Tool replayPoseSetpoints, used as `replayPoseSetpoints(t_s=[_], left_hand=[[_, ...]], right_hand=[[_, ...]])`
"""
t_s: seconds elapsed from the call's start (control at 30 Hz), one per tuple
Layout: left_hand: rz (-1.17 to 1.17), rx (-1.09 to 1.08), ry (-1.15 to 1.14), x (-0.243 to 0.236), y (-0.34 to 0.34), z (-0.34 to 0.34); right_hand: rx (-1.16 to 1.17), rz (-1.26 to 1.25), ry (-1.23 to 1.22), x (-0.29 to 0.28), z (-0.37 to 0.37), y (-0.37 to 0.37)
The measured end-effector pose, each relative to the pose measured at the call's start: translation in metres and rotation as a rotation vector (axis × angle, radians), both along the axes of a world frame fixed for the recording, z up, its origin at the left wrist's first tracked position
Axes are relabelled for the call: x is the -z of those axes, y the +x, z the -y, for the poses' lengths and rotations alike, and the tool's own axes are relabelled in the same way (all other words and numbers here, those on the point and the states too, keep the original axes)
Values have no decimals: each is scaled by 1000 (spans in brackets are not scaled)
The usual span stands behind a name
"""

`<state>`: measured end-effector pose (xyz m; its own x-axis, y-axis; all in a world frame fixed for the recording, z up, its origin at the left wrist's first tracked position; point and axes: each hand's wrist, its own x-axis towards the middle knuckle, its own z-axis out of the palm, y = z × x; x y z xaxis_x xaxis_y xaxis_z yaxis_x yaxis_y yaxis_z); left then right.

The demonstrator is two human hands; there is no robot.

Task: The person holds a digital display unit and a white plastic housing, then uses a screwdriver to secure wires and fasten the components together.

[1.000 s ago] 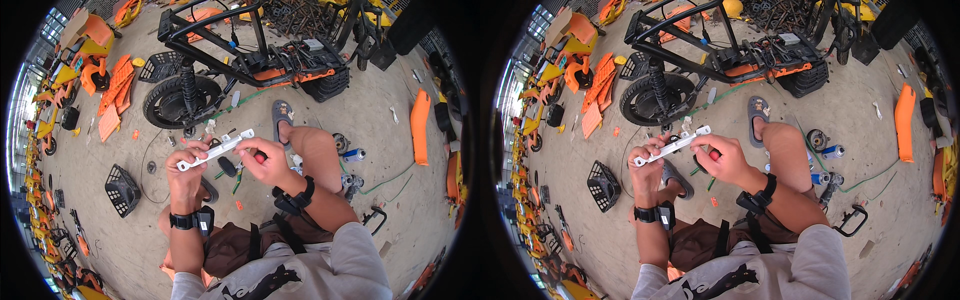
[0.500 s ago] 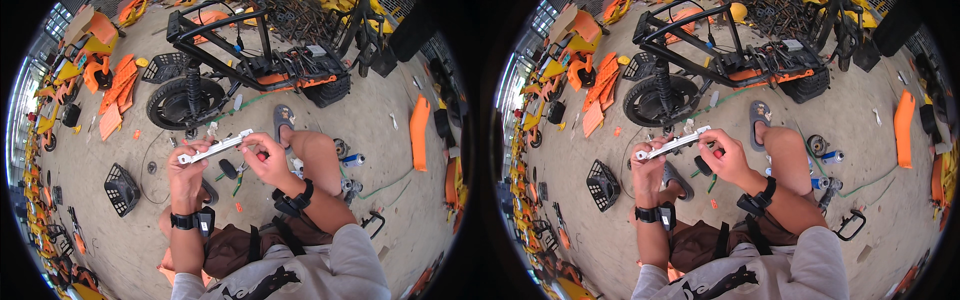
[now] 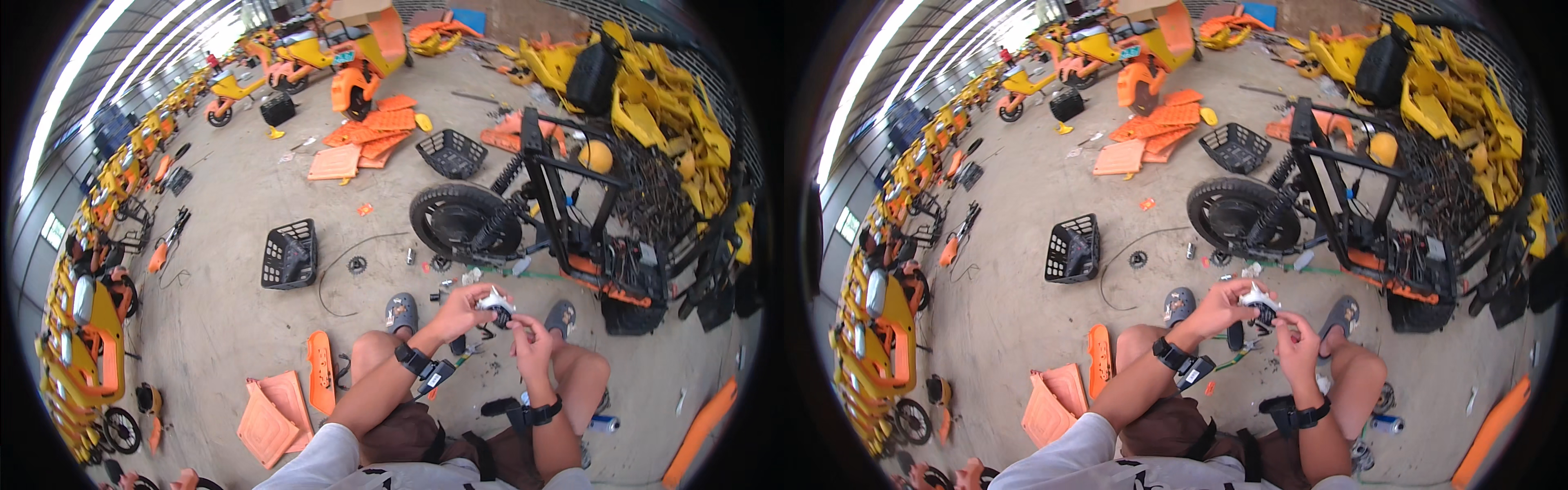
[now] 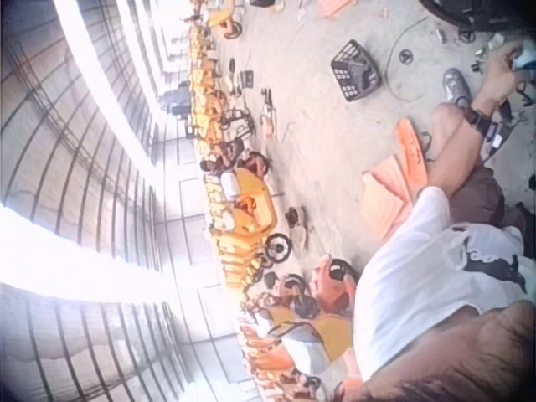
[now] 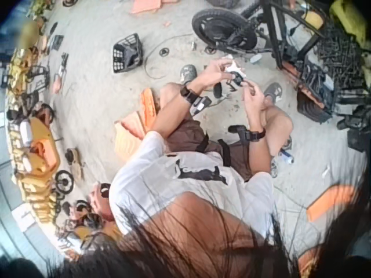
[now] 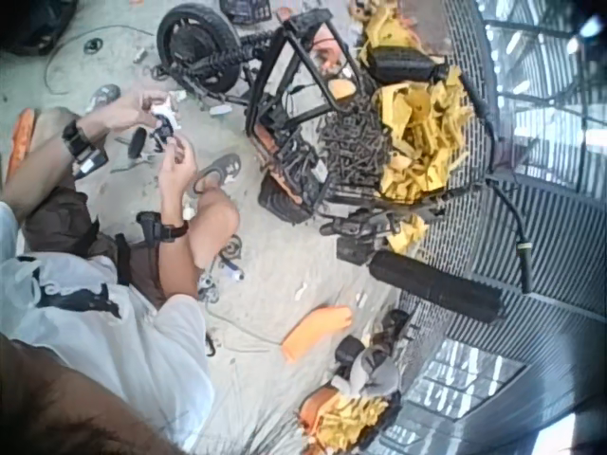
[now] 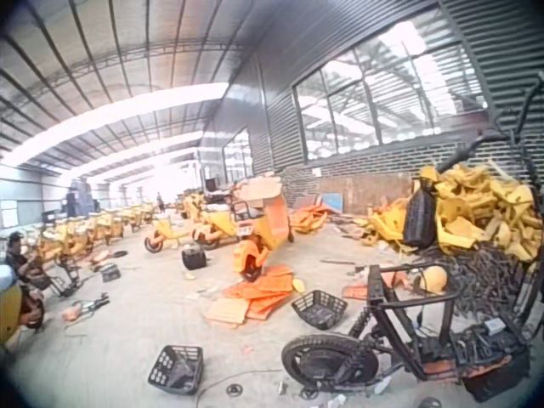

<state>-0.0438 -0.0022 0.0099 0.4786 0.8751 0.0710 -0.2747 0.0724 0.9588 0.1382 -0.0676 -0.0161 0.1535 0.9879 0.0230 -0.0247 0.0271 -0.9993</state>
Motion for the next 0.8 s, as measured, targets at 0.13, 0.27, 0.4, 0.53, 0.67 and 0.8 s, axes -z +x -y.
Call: replayPoseSetpoints(t_s=[0.13, 0.27, 0.4, 0.53, 0.67, 0.8], left_hand=[[-332, 9, 220, 1, 4, -2], [-243, 10, 207, 9, 5, 10], [-351, -202, 337, 52, -10, 41], [-251, -167, 99, 68, 3, 60], [-302, -14, -81, 64, 3, 60], [-413, -375, 629, 93, 9, 66]], right_hand=[[-58, -4, -34, 15, 4, 4], [-132, -59, -69, 20, 0, 6], [-217, -112, -113, 33, 0, -15], [-277, -107, -190, 42, 3, -10], [-163, -52, -176, 39, 7, -4], [-23, -82, -71, 49, 2, 3]])
